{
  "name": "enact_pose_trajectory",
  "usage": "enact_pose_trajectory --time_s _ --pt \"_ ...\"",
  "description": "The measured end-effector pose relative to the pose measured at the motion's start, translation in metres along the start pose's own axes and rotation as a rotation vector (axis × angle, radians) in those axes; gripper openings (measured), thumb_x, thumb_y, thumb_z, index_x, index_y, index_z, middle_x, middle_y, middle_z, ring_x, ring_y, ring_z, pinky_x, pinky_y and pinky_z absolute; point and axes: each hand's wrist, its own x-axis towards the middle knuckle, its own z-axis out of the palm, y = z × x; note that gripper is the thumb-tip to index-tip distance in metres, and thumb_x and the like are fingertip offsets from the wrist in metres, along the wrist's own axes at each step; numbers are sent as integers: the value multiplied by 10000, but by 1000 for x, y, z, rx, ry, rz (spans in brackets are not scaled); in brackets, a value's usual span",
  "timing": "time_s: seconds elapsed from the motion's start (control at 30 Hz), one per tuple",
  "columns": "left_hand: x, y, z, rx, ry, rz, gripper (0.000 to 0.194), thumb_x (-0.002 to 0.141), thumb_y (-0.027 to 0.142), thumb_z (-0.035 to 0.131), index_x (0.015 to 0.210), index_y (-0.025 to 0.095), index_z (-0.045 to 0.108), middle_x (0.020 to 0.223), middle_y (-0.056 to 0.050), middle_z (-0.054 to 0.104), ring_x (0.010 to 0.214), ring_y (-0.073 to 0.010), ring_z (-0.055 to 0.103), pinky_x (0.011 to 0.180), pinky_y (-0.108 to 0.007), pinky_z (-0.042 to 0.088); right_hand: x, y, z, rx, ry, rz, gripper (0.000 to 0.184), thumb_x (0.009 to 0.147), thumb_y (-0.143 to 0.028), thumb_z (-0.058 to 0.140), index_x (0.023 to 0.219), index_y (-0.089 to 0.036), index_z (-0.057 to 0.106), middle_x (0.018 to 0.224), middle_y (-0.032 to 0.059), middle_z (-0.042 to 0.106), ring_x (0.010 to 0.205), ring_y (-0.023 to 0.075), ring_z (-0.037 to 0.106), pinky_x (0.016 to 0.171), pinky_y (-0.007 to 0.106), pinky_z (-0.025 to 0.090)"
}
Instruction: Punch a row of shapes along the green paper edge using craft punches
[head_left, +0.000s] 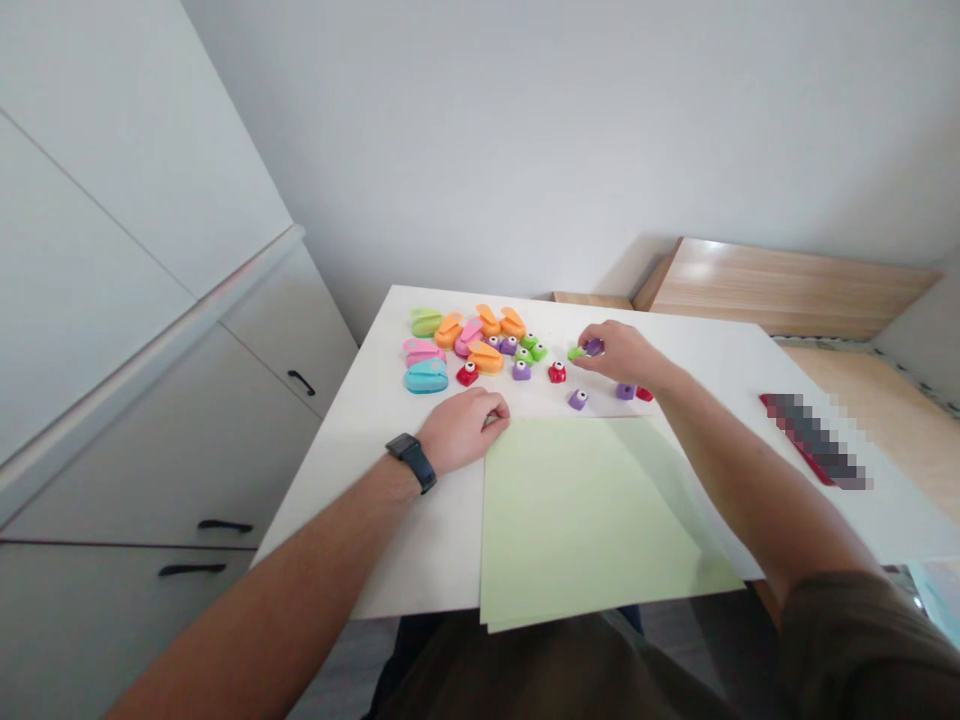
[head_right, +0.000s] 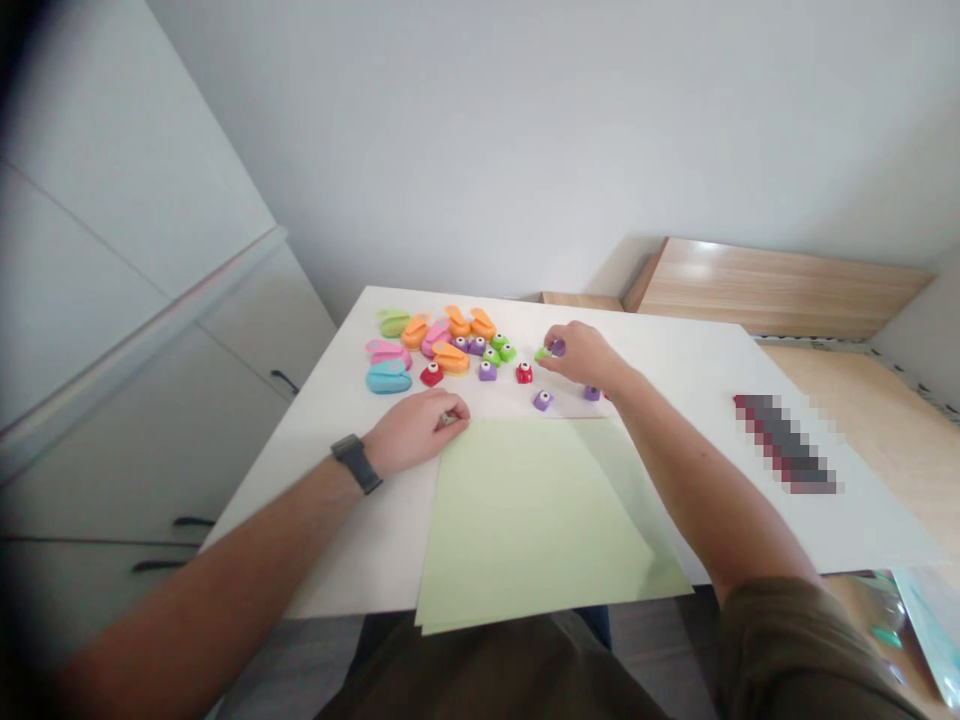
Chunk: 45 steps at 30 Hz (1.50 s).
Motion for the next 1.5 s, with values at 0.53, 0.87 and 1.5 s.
enact_pose_trajectory --time_s 0.53,0.87,1.5 --pt "-2 2 -2 9 4 4 177 907 329 521 908 228 666 924 -43 651 855 -191 628 777 -312 462 52 -11 33 -9 -126 27 322 705 -339 756 1013 -249 726 996 41 719 878 203 630 791 298 460" --pt "-2 2 -1 21 18 17 167 905 317 528 915 222 665 930 -44 654 855 -187 628 767 -309 460 54 -4 42 65 -59 102 422 745 -176 637 1165 -198 591 1076 87 727 911 221 648 752 304 483" --pt "-2 2 -1 23 17 3 166 904 328 535 905 232 671 921 -38 657 841 -189 628 752 -309 464 -5 24 -20 -56 -109 106 342 828 -456 630 1061 -217 706 1028 66 742 898 228 679 801 344 503"
